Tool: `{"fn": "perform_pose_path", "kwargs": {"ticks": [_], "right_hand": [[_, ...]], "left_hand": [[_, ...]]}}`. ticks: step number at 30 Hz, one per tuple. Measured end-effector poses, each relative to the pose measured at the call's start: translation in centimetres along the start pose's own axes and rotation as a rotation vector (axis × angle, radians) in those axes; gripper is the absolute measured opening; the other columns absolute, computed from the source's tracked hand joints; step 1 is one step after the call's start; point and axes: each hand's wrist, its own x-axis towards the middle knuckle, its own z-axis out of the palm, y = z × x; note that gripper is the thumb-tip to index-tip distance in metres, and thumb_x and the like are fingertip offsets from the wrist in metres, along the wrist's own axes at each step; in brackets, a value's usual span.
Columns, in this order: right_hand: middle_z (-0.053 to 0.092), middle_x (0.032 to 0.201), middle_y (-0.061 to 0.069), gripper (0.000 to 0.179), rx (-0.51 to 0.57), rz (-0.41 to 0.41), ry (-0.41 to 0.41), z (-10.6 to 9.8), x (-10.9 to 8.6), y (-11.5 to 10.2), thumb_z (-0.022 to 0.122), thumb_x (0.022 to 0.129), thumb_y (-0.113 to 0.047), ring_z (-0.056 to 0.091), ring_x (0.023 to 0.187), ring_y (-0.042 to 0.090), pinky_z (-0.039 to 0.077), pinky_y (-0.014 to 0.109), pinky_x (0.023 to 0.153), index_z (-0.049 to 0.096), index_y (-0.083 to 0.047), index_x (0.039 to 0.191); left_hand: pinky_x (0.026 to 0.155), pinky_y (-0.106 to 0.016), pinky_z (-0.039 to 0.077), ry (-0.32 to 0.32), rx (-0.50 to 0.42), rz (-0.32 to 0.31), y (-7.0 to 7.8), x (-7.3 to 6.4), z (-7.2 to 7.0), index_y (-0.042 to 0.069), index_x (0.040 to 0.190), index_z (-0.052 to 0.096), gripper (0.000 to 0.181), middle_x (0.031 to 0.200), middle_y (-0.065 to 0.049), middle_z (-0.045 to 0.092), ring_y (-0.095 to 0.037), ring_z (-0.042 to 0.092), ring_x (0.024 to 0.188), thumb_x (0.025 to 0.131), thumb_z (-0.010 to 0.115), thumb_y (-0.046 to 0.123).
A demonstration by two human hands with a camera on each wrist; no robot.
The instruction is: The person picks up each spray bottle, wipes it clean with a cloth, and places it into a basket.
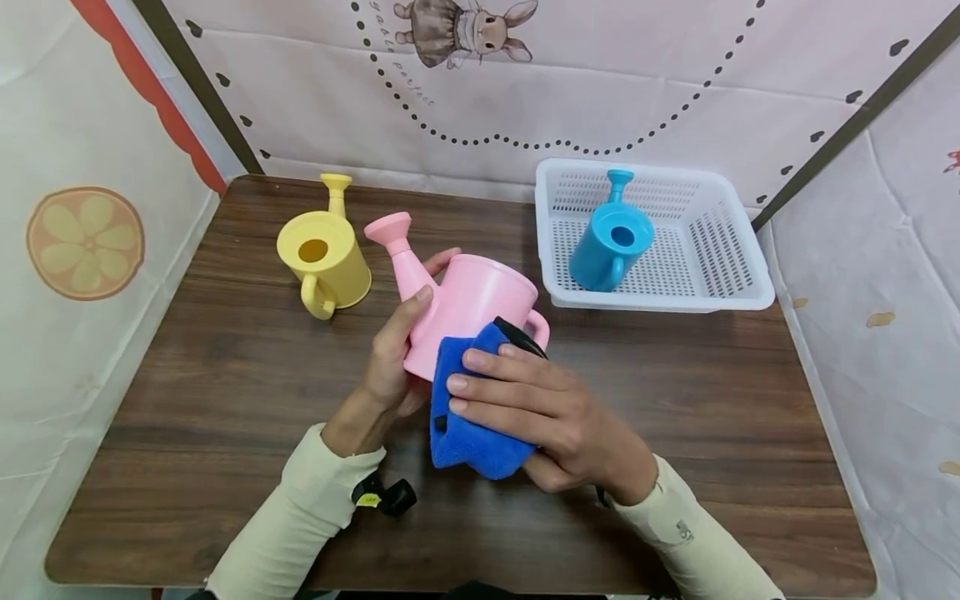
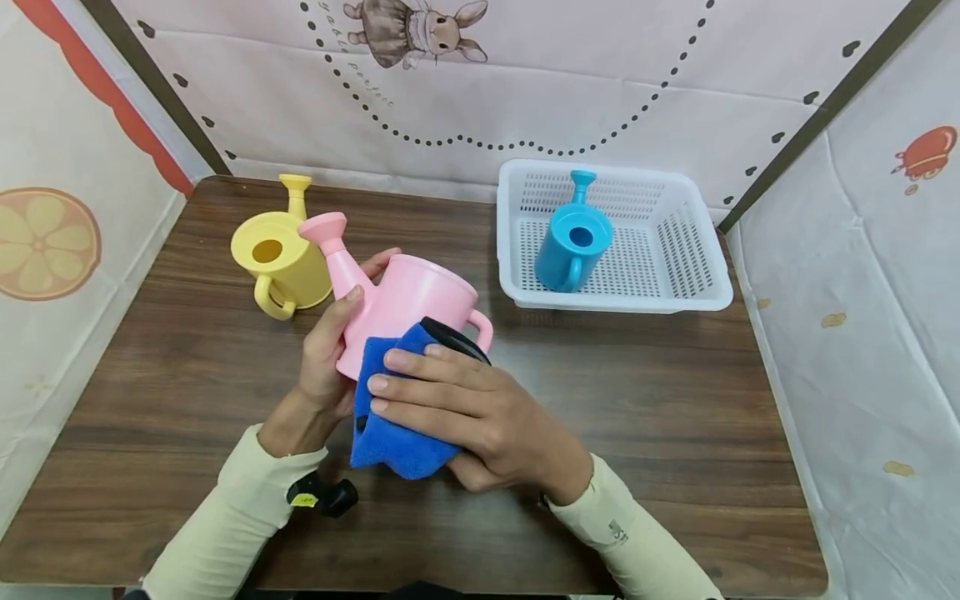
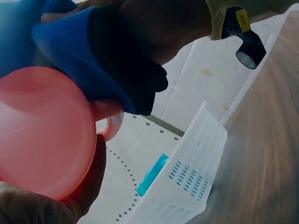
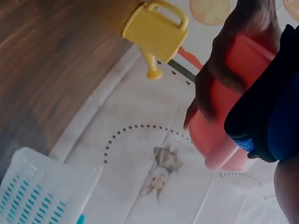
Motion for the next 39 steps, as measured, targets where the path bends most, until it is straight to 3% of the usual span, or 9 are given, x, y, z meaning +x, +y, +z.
{"fn": "perform_pose_path", "kwargs": {"ticks": [5,10,16,20,23,28,31,34,39], "right_hand": [[0.077,0.144,0.019,0.04,-0.039,0.021,0.021,-1.2,0.2,1.0,0.056,0.11,-0.019,0.05,0.165,0.026,0.036,0.046,0.139,0.075,0.001,0.139],[0.072,0.154,0.017,0.041,-0.097,0.197,0.056,-2.9,-0.3,2.3,0.059,0.108,-0.015,0.047,0.167,0.024,0.033,0.048,0.14,0.073,-0.001,0.143],[0.067,0.161,0.014,0.054,-0.062,0.267,0.049,-2.3,-0.9,1.7,0.062,0.095,-0.003,0.044,0.169,0.025,0.033,0.048,0.14,0.07,0.0,0.148],[0.069,0.159,0.016,0.046,-0.049,0.207,0.051,-1.1,-1.2,0.5,0.061,0.102,-0.008,0.046,0.168,0.026,0.036,0.046,0.139,0.071,0.001,0.146],[0.071,0.155,0.02,0.044,-0.125,0.22,0.111,-0.6,-1.5,0.3,0.058,0.104,-0.011,0.05,0.165,0.028,0.039,0.047,0.137,0.072,0.004,0.143],[0.067,0.158,0.025,0.048,-0.116,0.497,0.259,-0.5,-1.7,0.6,0.062,0.102,-0.001,0.054,0.162,0.033,0.04,0.049,0.136,0.065,0.006,0.15],[0.066,0.157,0.027,0.055,0.069,0.733,0.364,-0.3,-1.6,0.4,0.073,0.101,0.006,0.064,0.152,0.025,0.047,0.04,0.131,0.059,0.009,0.154],[0.074,0.138,0.03,0.04,0.195,0.949,0.463,-0.3,-1.2,0.3,0.069,0.106,0.003,0.076,0.122,0.014,0.06,0.027,0.112,0.063,0.013,0.144],[0.075,0.12,0.02,0.034,0.454,1.167,0.588,-0.7,-0.4,1.0,0.058,0.115,-0.012,0.072,0.105,0.013,0.063,0.025,0.095,0.065,0.012,0.137]], "left_hand": [[0.1,-0.031,0.064,-0.092,-0.023,-0.01,0.2,0.0,-0.2,0.031,0.165,0.037,0.055,0.143,0.002,0.056,-0.016,0.065,0.122,0.113,0.052,0.043],[0.099,-0.031,0.064,-0.153,-0.016,-0.004,0.2,-0.3,-0.4,0.027,0.164,0.037,0.052,0.142,0.001,0.058,-0.014,0.067,0.119,0.113,0.048,0.035],[0.096,-0.03,0.064,-0.03,-0.047,0.059,-0.3,-0.4,0.1,0.027,0.165,0.039,0.055,0.142,0.0,0.059,-0.015,0.065,0.118,0.113,0.051,0.04],[0.097,-0.031,0.062,0.077,-0.062,0.185,-0.2,-0.1,0.3,0.027,0.163,0.043,0.059,0.144,0.0,0.059,-0.017,0.063,0.121,0.109,0.059,0.046],[0.096,-0.032,0.061,0.09,-0.076,0.253,0.1,-0.1,0.2,0.026,0.162,0.045,0.062,0.143,-0.001,0.06,-0.017,0.061,0.122,0.106,0.064,0.046],[0.099,-0.034,0.06,0.003,-0.043,0.328,0.3,-0.4,0.3,0.025,0.161,0.047,0.059,0.154,-0.005,0.06,-0.019,0.062,0.128,0.106,0.062,0.039],[0.105,-0.036,0.057,-0.064,0.044,0.365,0.2,-0.6,0.6,0.027,0.162,0.048,0.056,0.169,-0.009,0.054,-0.022,0.06,0.138,0.106,0.055,0.03],[0.109,-0.037,0.056,-0.126,0.147,0.403,-0.3,-0.8,0.8,0.033,0.162,0.05,0.062,0.176,-0.009,0.047,-0.024,0.06,0.143,0.101,0.05,0.022],[0.115,-0.039,0.053,-0.197,0.247,0.456,-0.5,-0.7,0.8,0.04,0.162,0.055,0.071,0.179,-0.009,0.045,-0.027,0.058,0.149,0.095,0.05,0.015]]}}
